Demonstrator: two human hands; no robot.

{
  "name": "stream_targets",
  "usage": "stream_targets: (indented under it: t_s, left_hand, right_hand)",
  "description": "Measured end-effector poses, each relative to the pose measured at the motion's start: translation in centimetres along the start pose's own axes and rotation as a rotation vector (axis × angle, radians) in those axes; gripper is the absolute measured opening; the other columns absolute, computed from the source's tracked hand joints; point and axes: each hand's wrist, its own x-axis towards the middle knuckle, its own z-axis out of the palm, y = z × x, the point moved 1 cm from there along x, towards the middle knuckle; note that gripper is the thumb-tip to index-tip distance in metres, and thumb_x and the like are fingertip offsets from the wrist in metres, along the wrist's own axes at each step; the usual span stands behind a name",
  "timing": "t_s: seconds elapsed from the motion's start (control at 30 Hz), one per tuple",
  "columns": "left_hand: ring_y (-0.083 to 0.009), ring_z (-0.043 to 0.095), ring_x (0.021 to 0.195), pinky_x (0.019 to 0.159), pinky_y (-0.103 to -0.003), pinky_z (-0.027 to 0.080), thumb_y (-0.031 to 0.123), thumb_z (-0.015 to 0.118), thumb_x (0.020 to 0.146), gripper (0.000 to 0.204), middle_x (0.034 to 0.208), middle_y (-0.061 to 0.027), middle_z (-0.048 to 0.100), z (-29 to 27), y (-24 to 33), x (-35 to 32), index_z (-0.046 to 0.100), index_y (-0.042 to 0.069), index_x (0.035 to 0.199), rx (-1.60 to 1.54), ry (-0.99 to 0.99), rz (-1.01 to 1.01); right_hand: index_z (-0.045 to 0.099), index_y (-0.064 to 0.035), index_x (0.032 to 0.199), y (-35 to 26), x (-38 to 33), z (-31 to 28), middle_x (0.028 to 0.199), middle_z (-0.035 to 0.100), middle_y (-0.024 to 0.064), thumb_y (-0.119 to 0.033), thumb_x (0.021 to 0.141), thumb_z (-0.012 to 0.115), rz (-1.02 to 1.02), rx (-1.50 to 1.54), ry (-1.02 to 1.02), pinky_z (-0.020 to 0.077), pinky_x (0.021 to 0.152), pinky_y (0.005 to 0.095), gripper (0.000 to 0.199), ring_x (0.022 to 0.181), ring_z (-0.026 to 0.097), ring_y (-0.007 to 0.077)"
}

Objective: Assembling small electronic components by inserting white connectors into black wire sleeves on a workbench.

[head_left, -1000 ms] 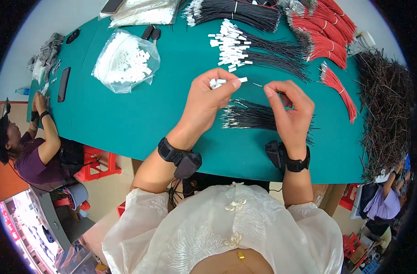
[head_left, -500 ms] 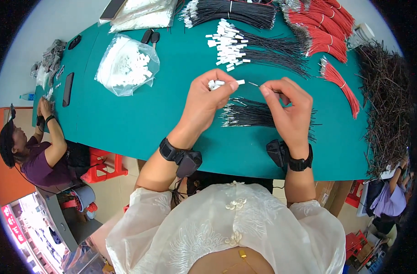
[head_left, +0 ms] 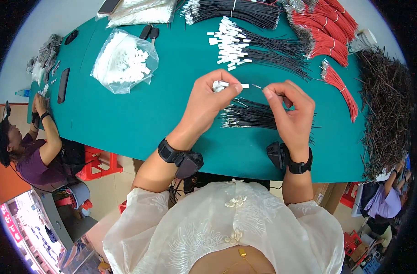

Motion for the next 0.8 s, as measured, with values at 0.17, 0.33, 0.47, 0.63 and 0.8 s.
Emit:
stream_targets:
  t_s: [0.17, 0.33, 0.47, 0.63, 0.8]
  left_hand:
    - [0.0000, 0.047, 0.062, 0.053, -0.018, 0.034, 0.009, 0.069, 0.088, 0.007, 0.079, 0.0024, 0.061, 0.5, 0.0, -0.2, 0.065, 0.003, 0.089, -0.007, -0.025, -0.038]
    - [0.0000, 0.047, 0.063, 0.053, -0.018, 0.034, 0.010, 0.070, 0.088, 0.008, 0.081, 0.0016, 0.063, 1.0, 0.2, -0.5, 0.067, 0.003, 0.091, 0.164, -0.035, 0.041]
    - [-0.0001, 0.043, 0.058, 0.049, -0.018, 0.030, 0.011, 0.070, 0.089, 0.009, 0.075, 0.0032, 0.059, 1.0, 0.2, -0.4, 0.068, 0.003, 0.093, 0.153, -0.049, 0.051]
    - [-0.0005, 0.036, 0.052, 0.046, -0.020, 0.022, 0.011, 0.068, 0.091, 0.009, 0.066, 0.0063, 0.051, 0.7, -0.1, -0.3, 0.068, 0.003, 0.094, -0.133, -0.111, -0.139]
    - [-0.0005, 0.033, 0.050, 0.045, -0.021, 0.020, 0.011, 0.067, 0.092, 0.009, 0.064, 0.0074, 0.048, 0.6, 0.0, -0.4, 0.067, 0.002, 0.095, -0.169, -0.083, -0.134]
  right_hand:
    - [0.070, -0.0013, 0.086, -0.2, 0.2, 0.2, 0.066, 0.052, -0.0004, -0.001, 0.080, 0.074, -0.016, -0.026, -0.021, 0.0301, 0.052, 0.0243, 0.008, 0.060, 0.043, 0.0069]
    - [0.070, -0.0024, 0.087, 0.4, -0.1, 0.6, 0.065, 0.051, -0.0008, 0.002, 0.075, 0.077, -0.024, 0.033, -0.040, 0.0313, 0.052, 0.0247, 0.014, 0.059, 0.044, 0.0061]
    - [0.070, -0.0028, 0.087, 0.5, -0.1, 0.6, 0.065, 0.052, 0.0006, 0.003, 0.072, 0.077, -0.106, 0.032, -0.024, 0.0324, 0.051, 0.0259, 0.017, 0.057, 0.046, 0.0088]
    - [0.070, -0.0023, 0.086, 0.5, 0.2, 0.3, 0.066, 0.053, 0.0035, 0.004, 0.069, 0.077, -0.321, -0.117, -0.030, 0.0338, 0.052, 0.0266, 0.020, 0.055, 0.047, 0.0128]
    - [0.069, -0.0013, 0.089, 0.0, 0.6, 0.1, 0.068, 0.056, 0.0060, 0.004, 0.071, 0.075, -0.329, -0.144, -0.066, 0.0361, 0.052, 0.0270, 0.020, 0.056, 0.050, 0.0154]
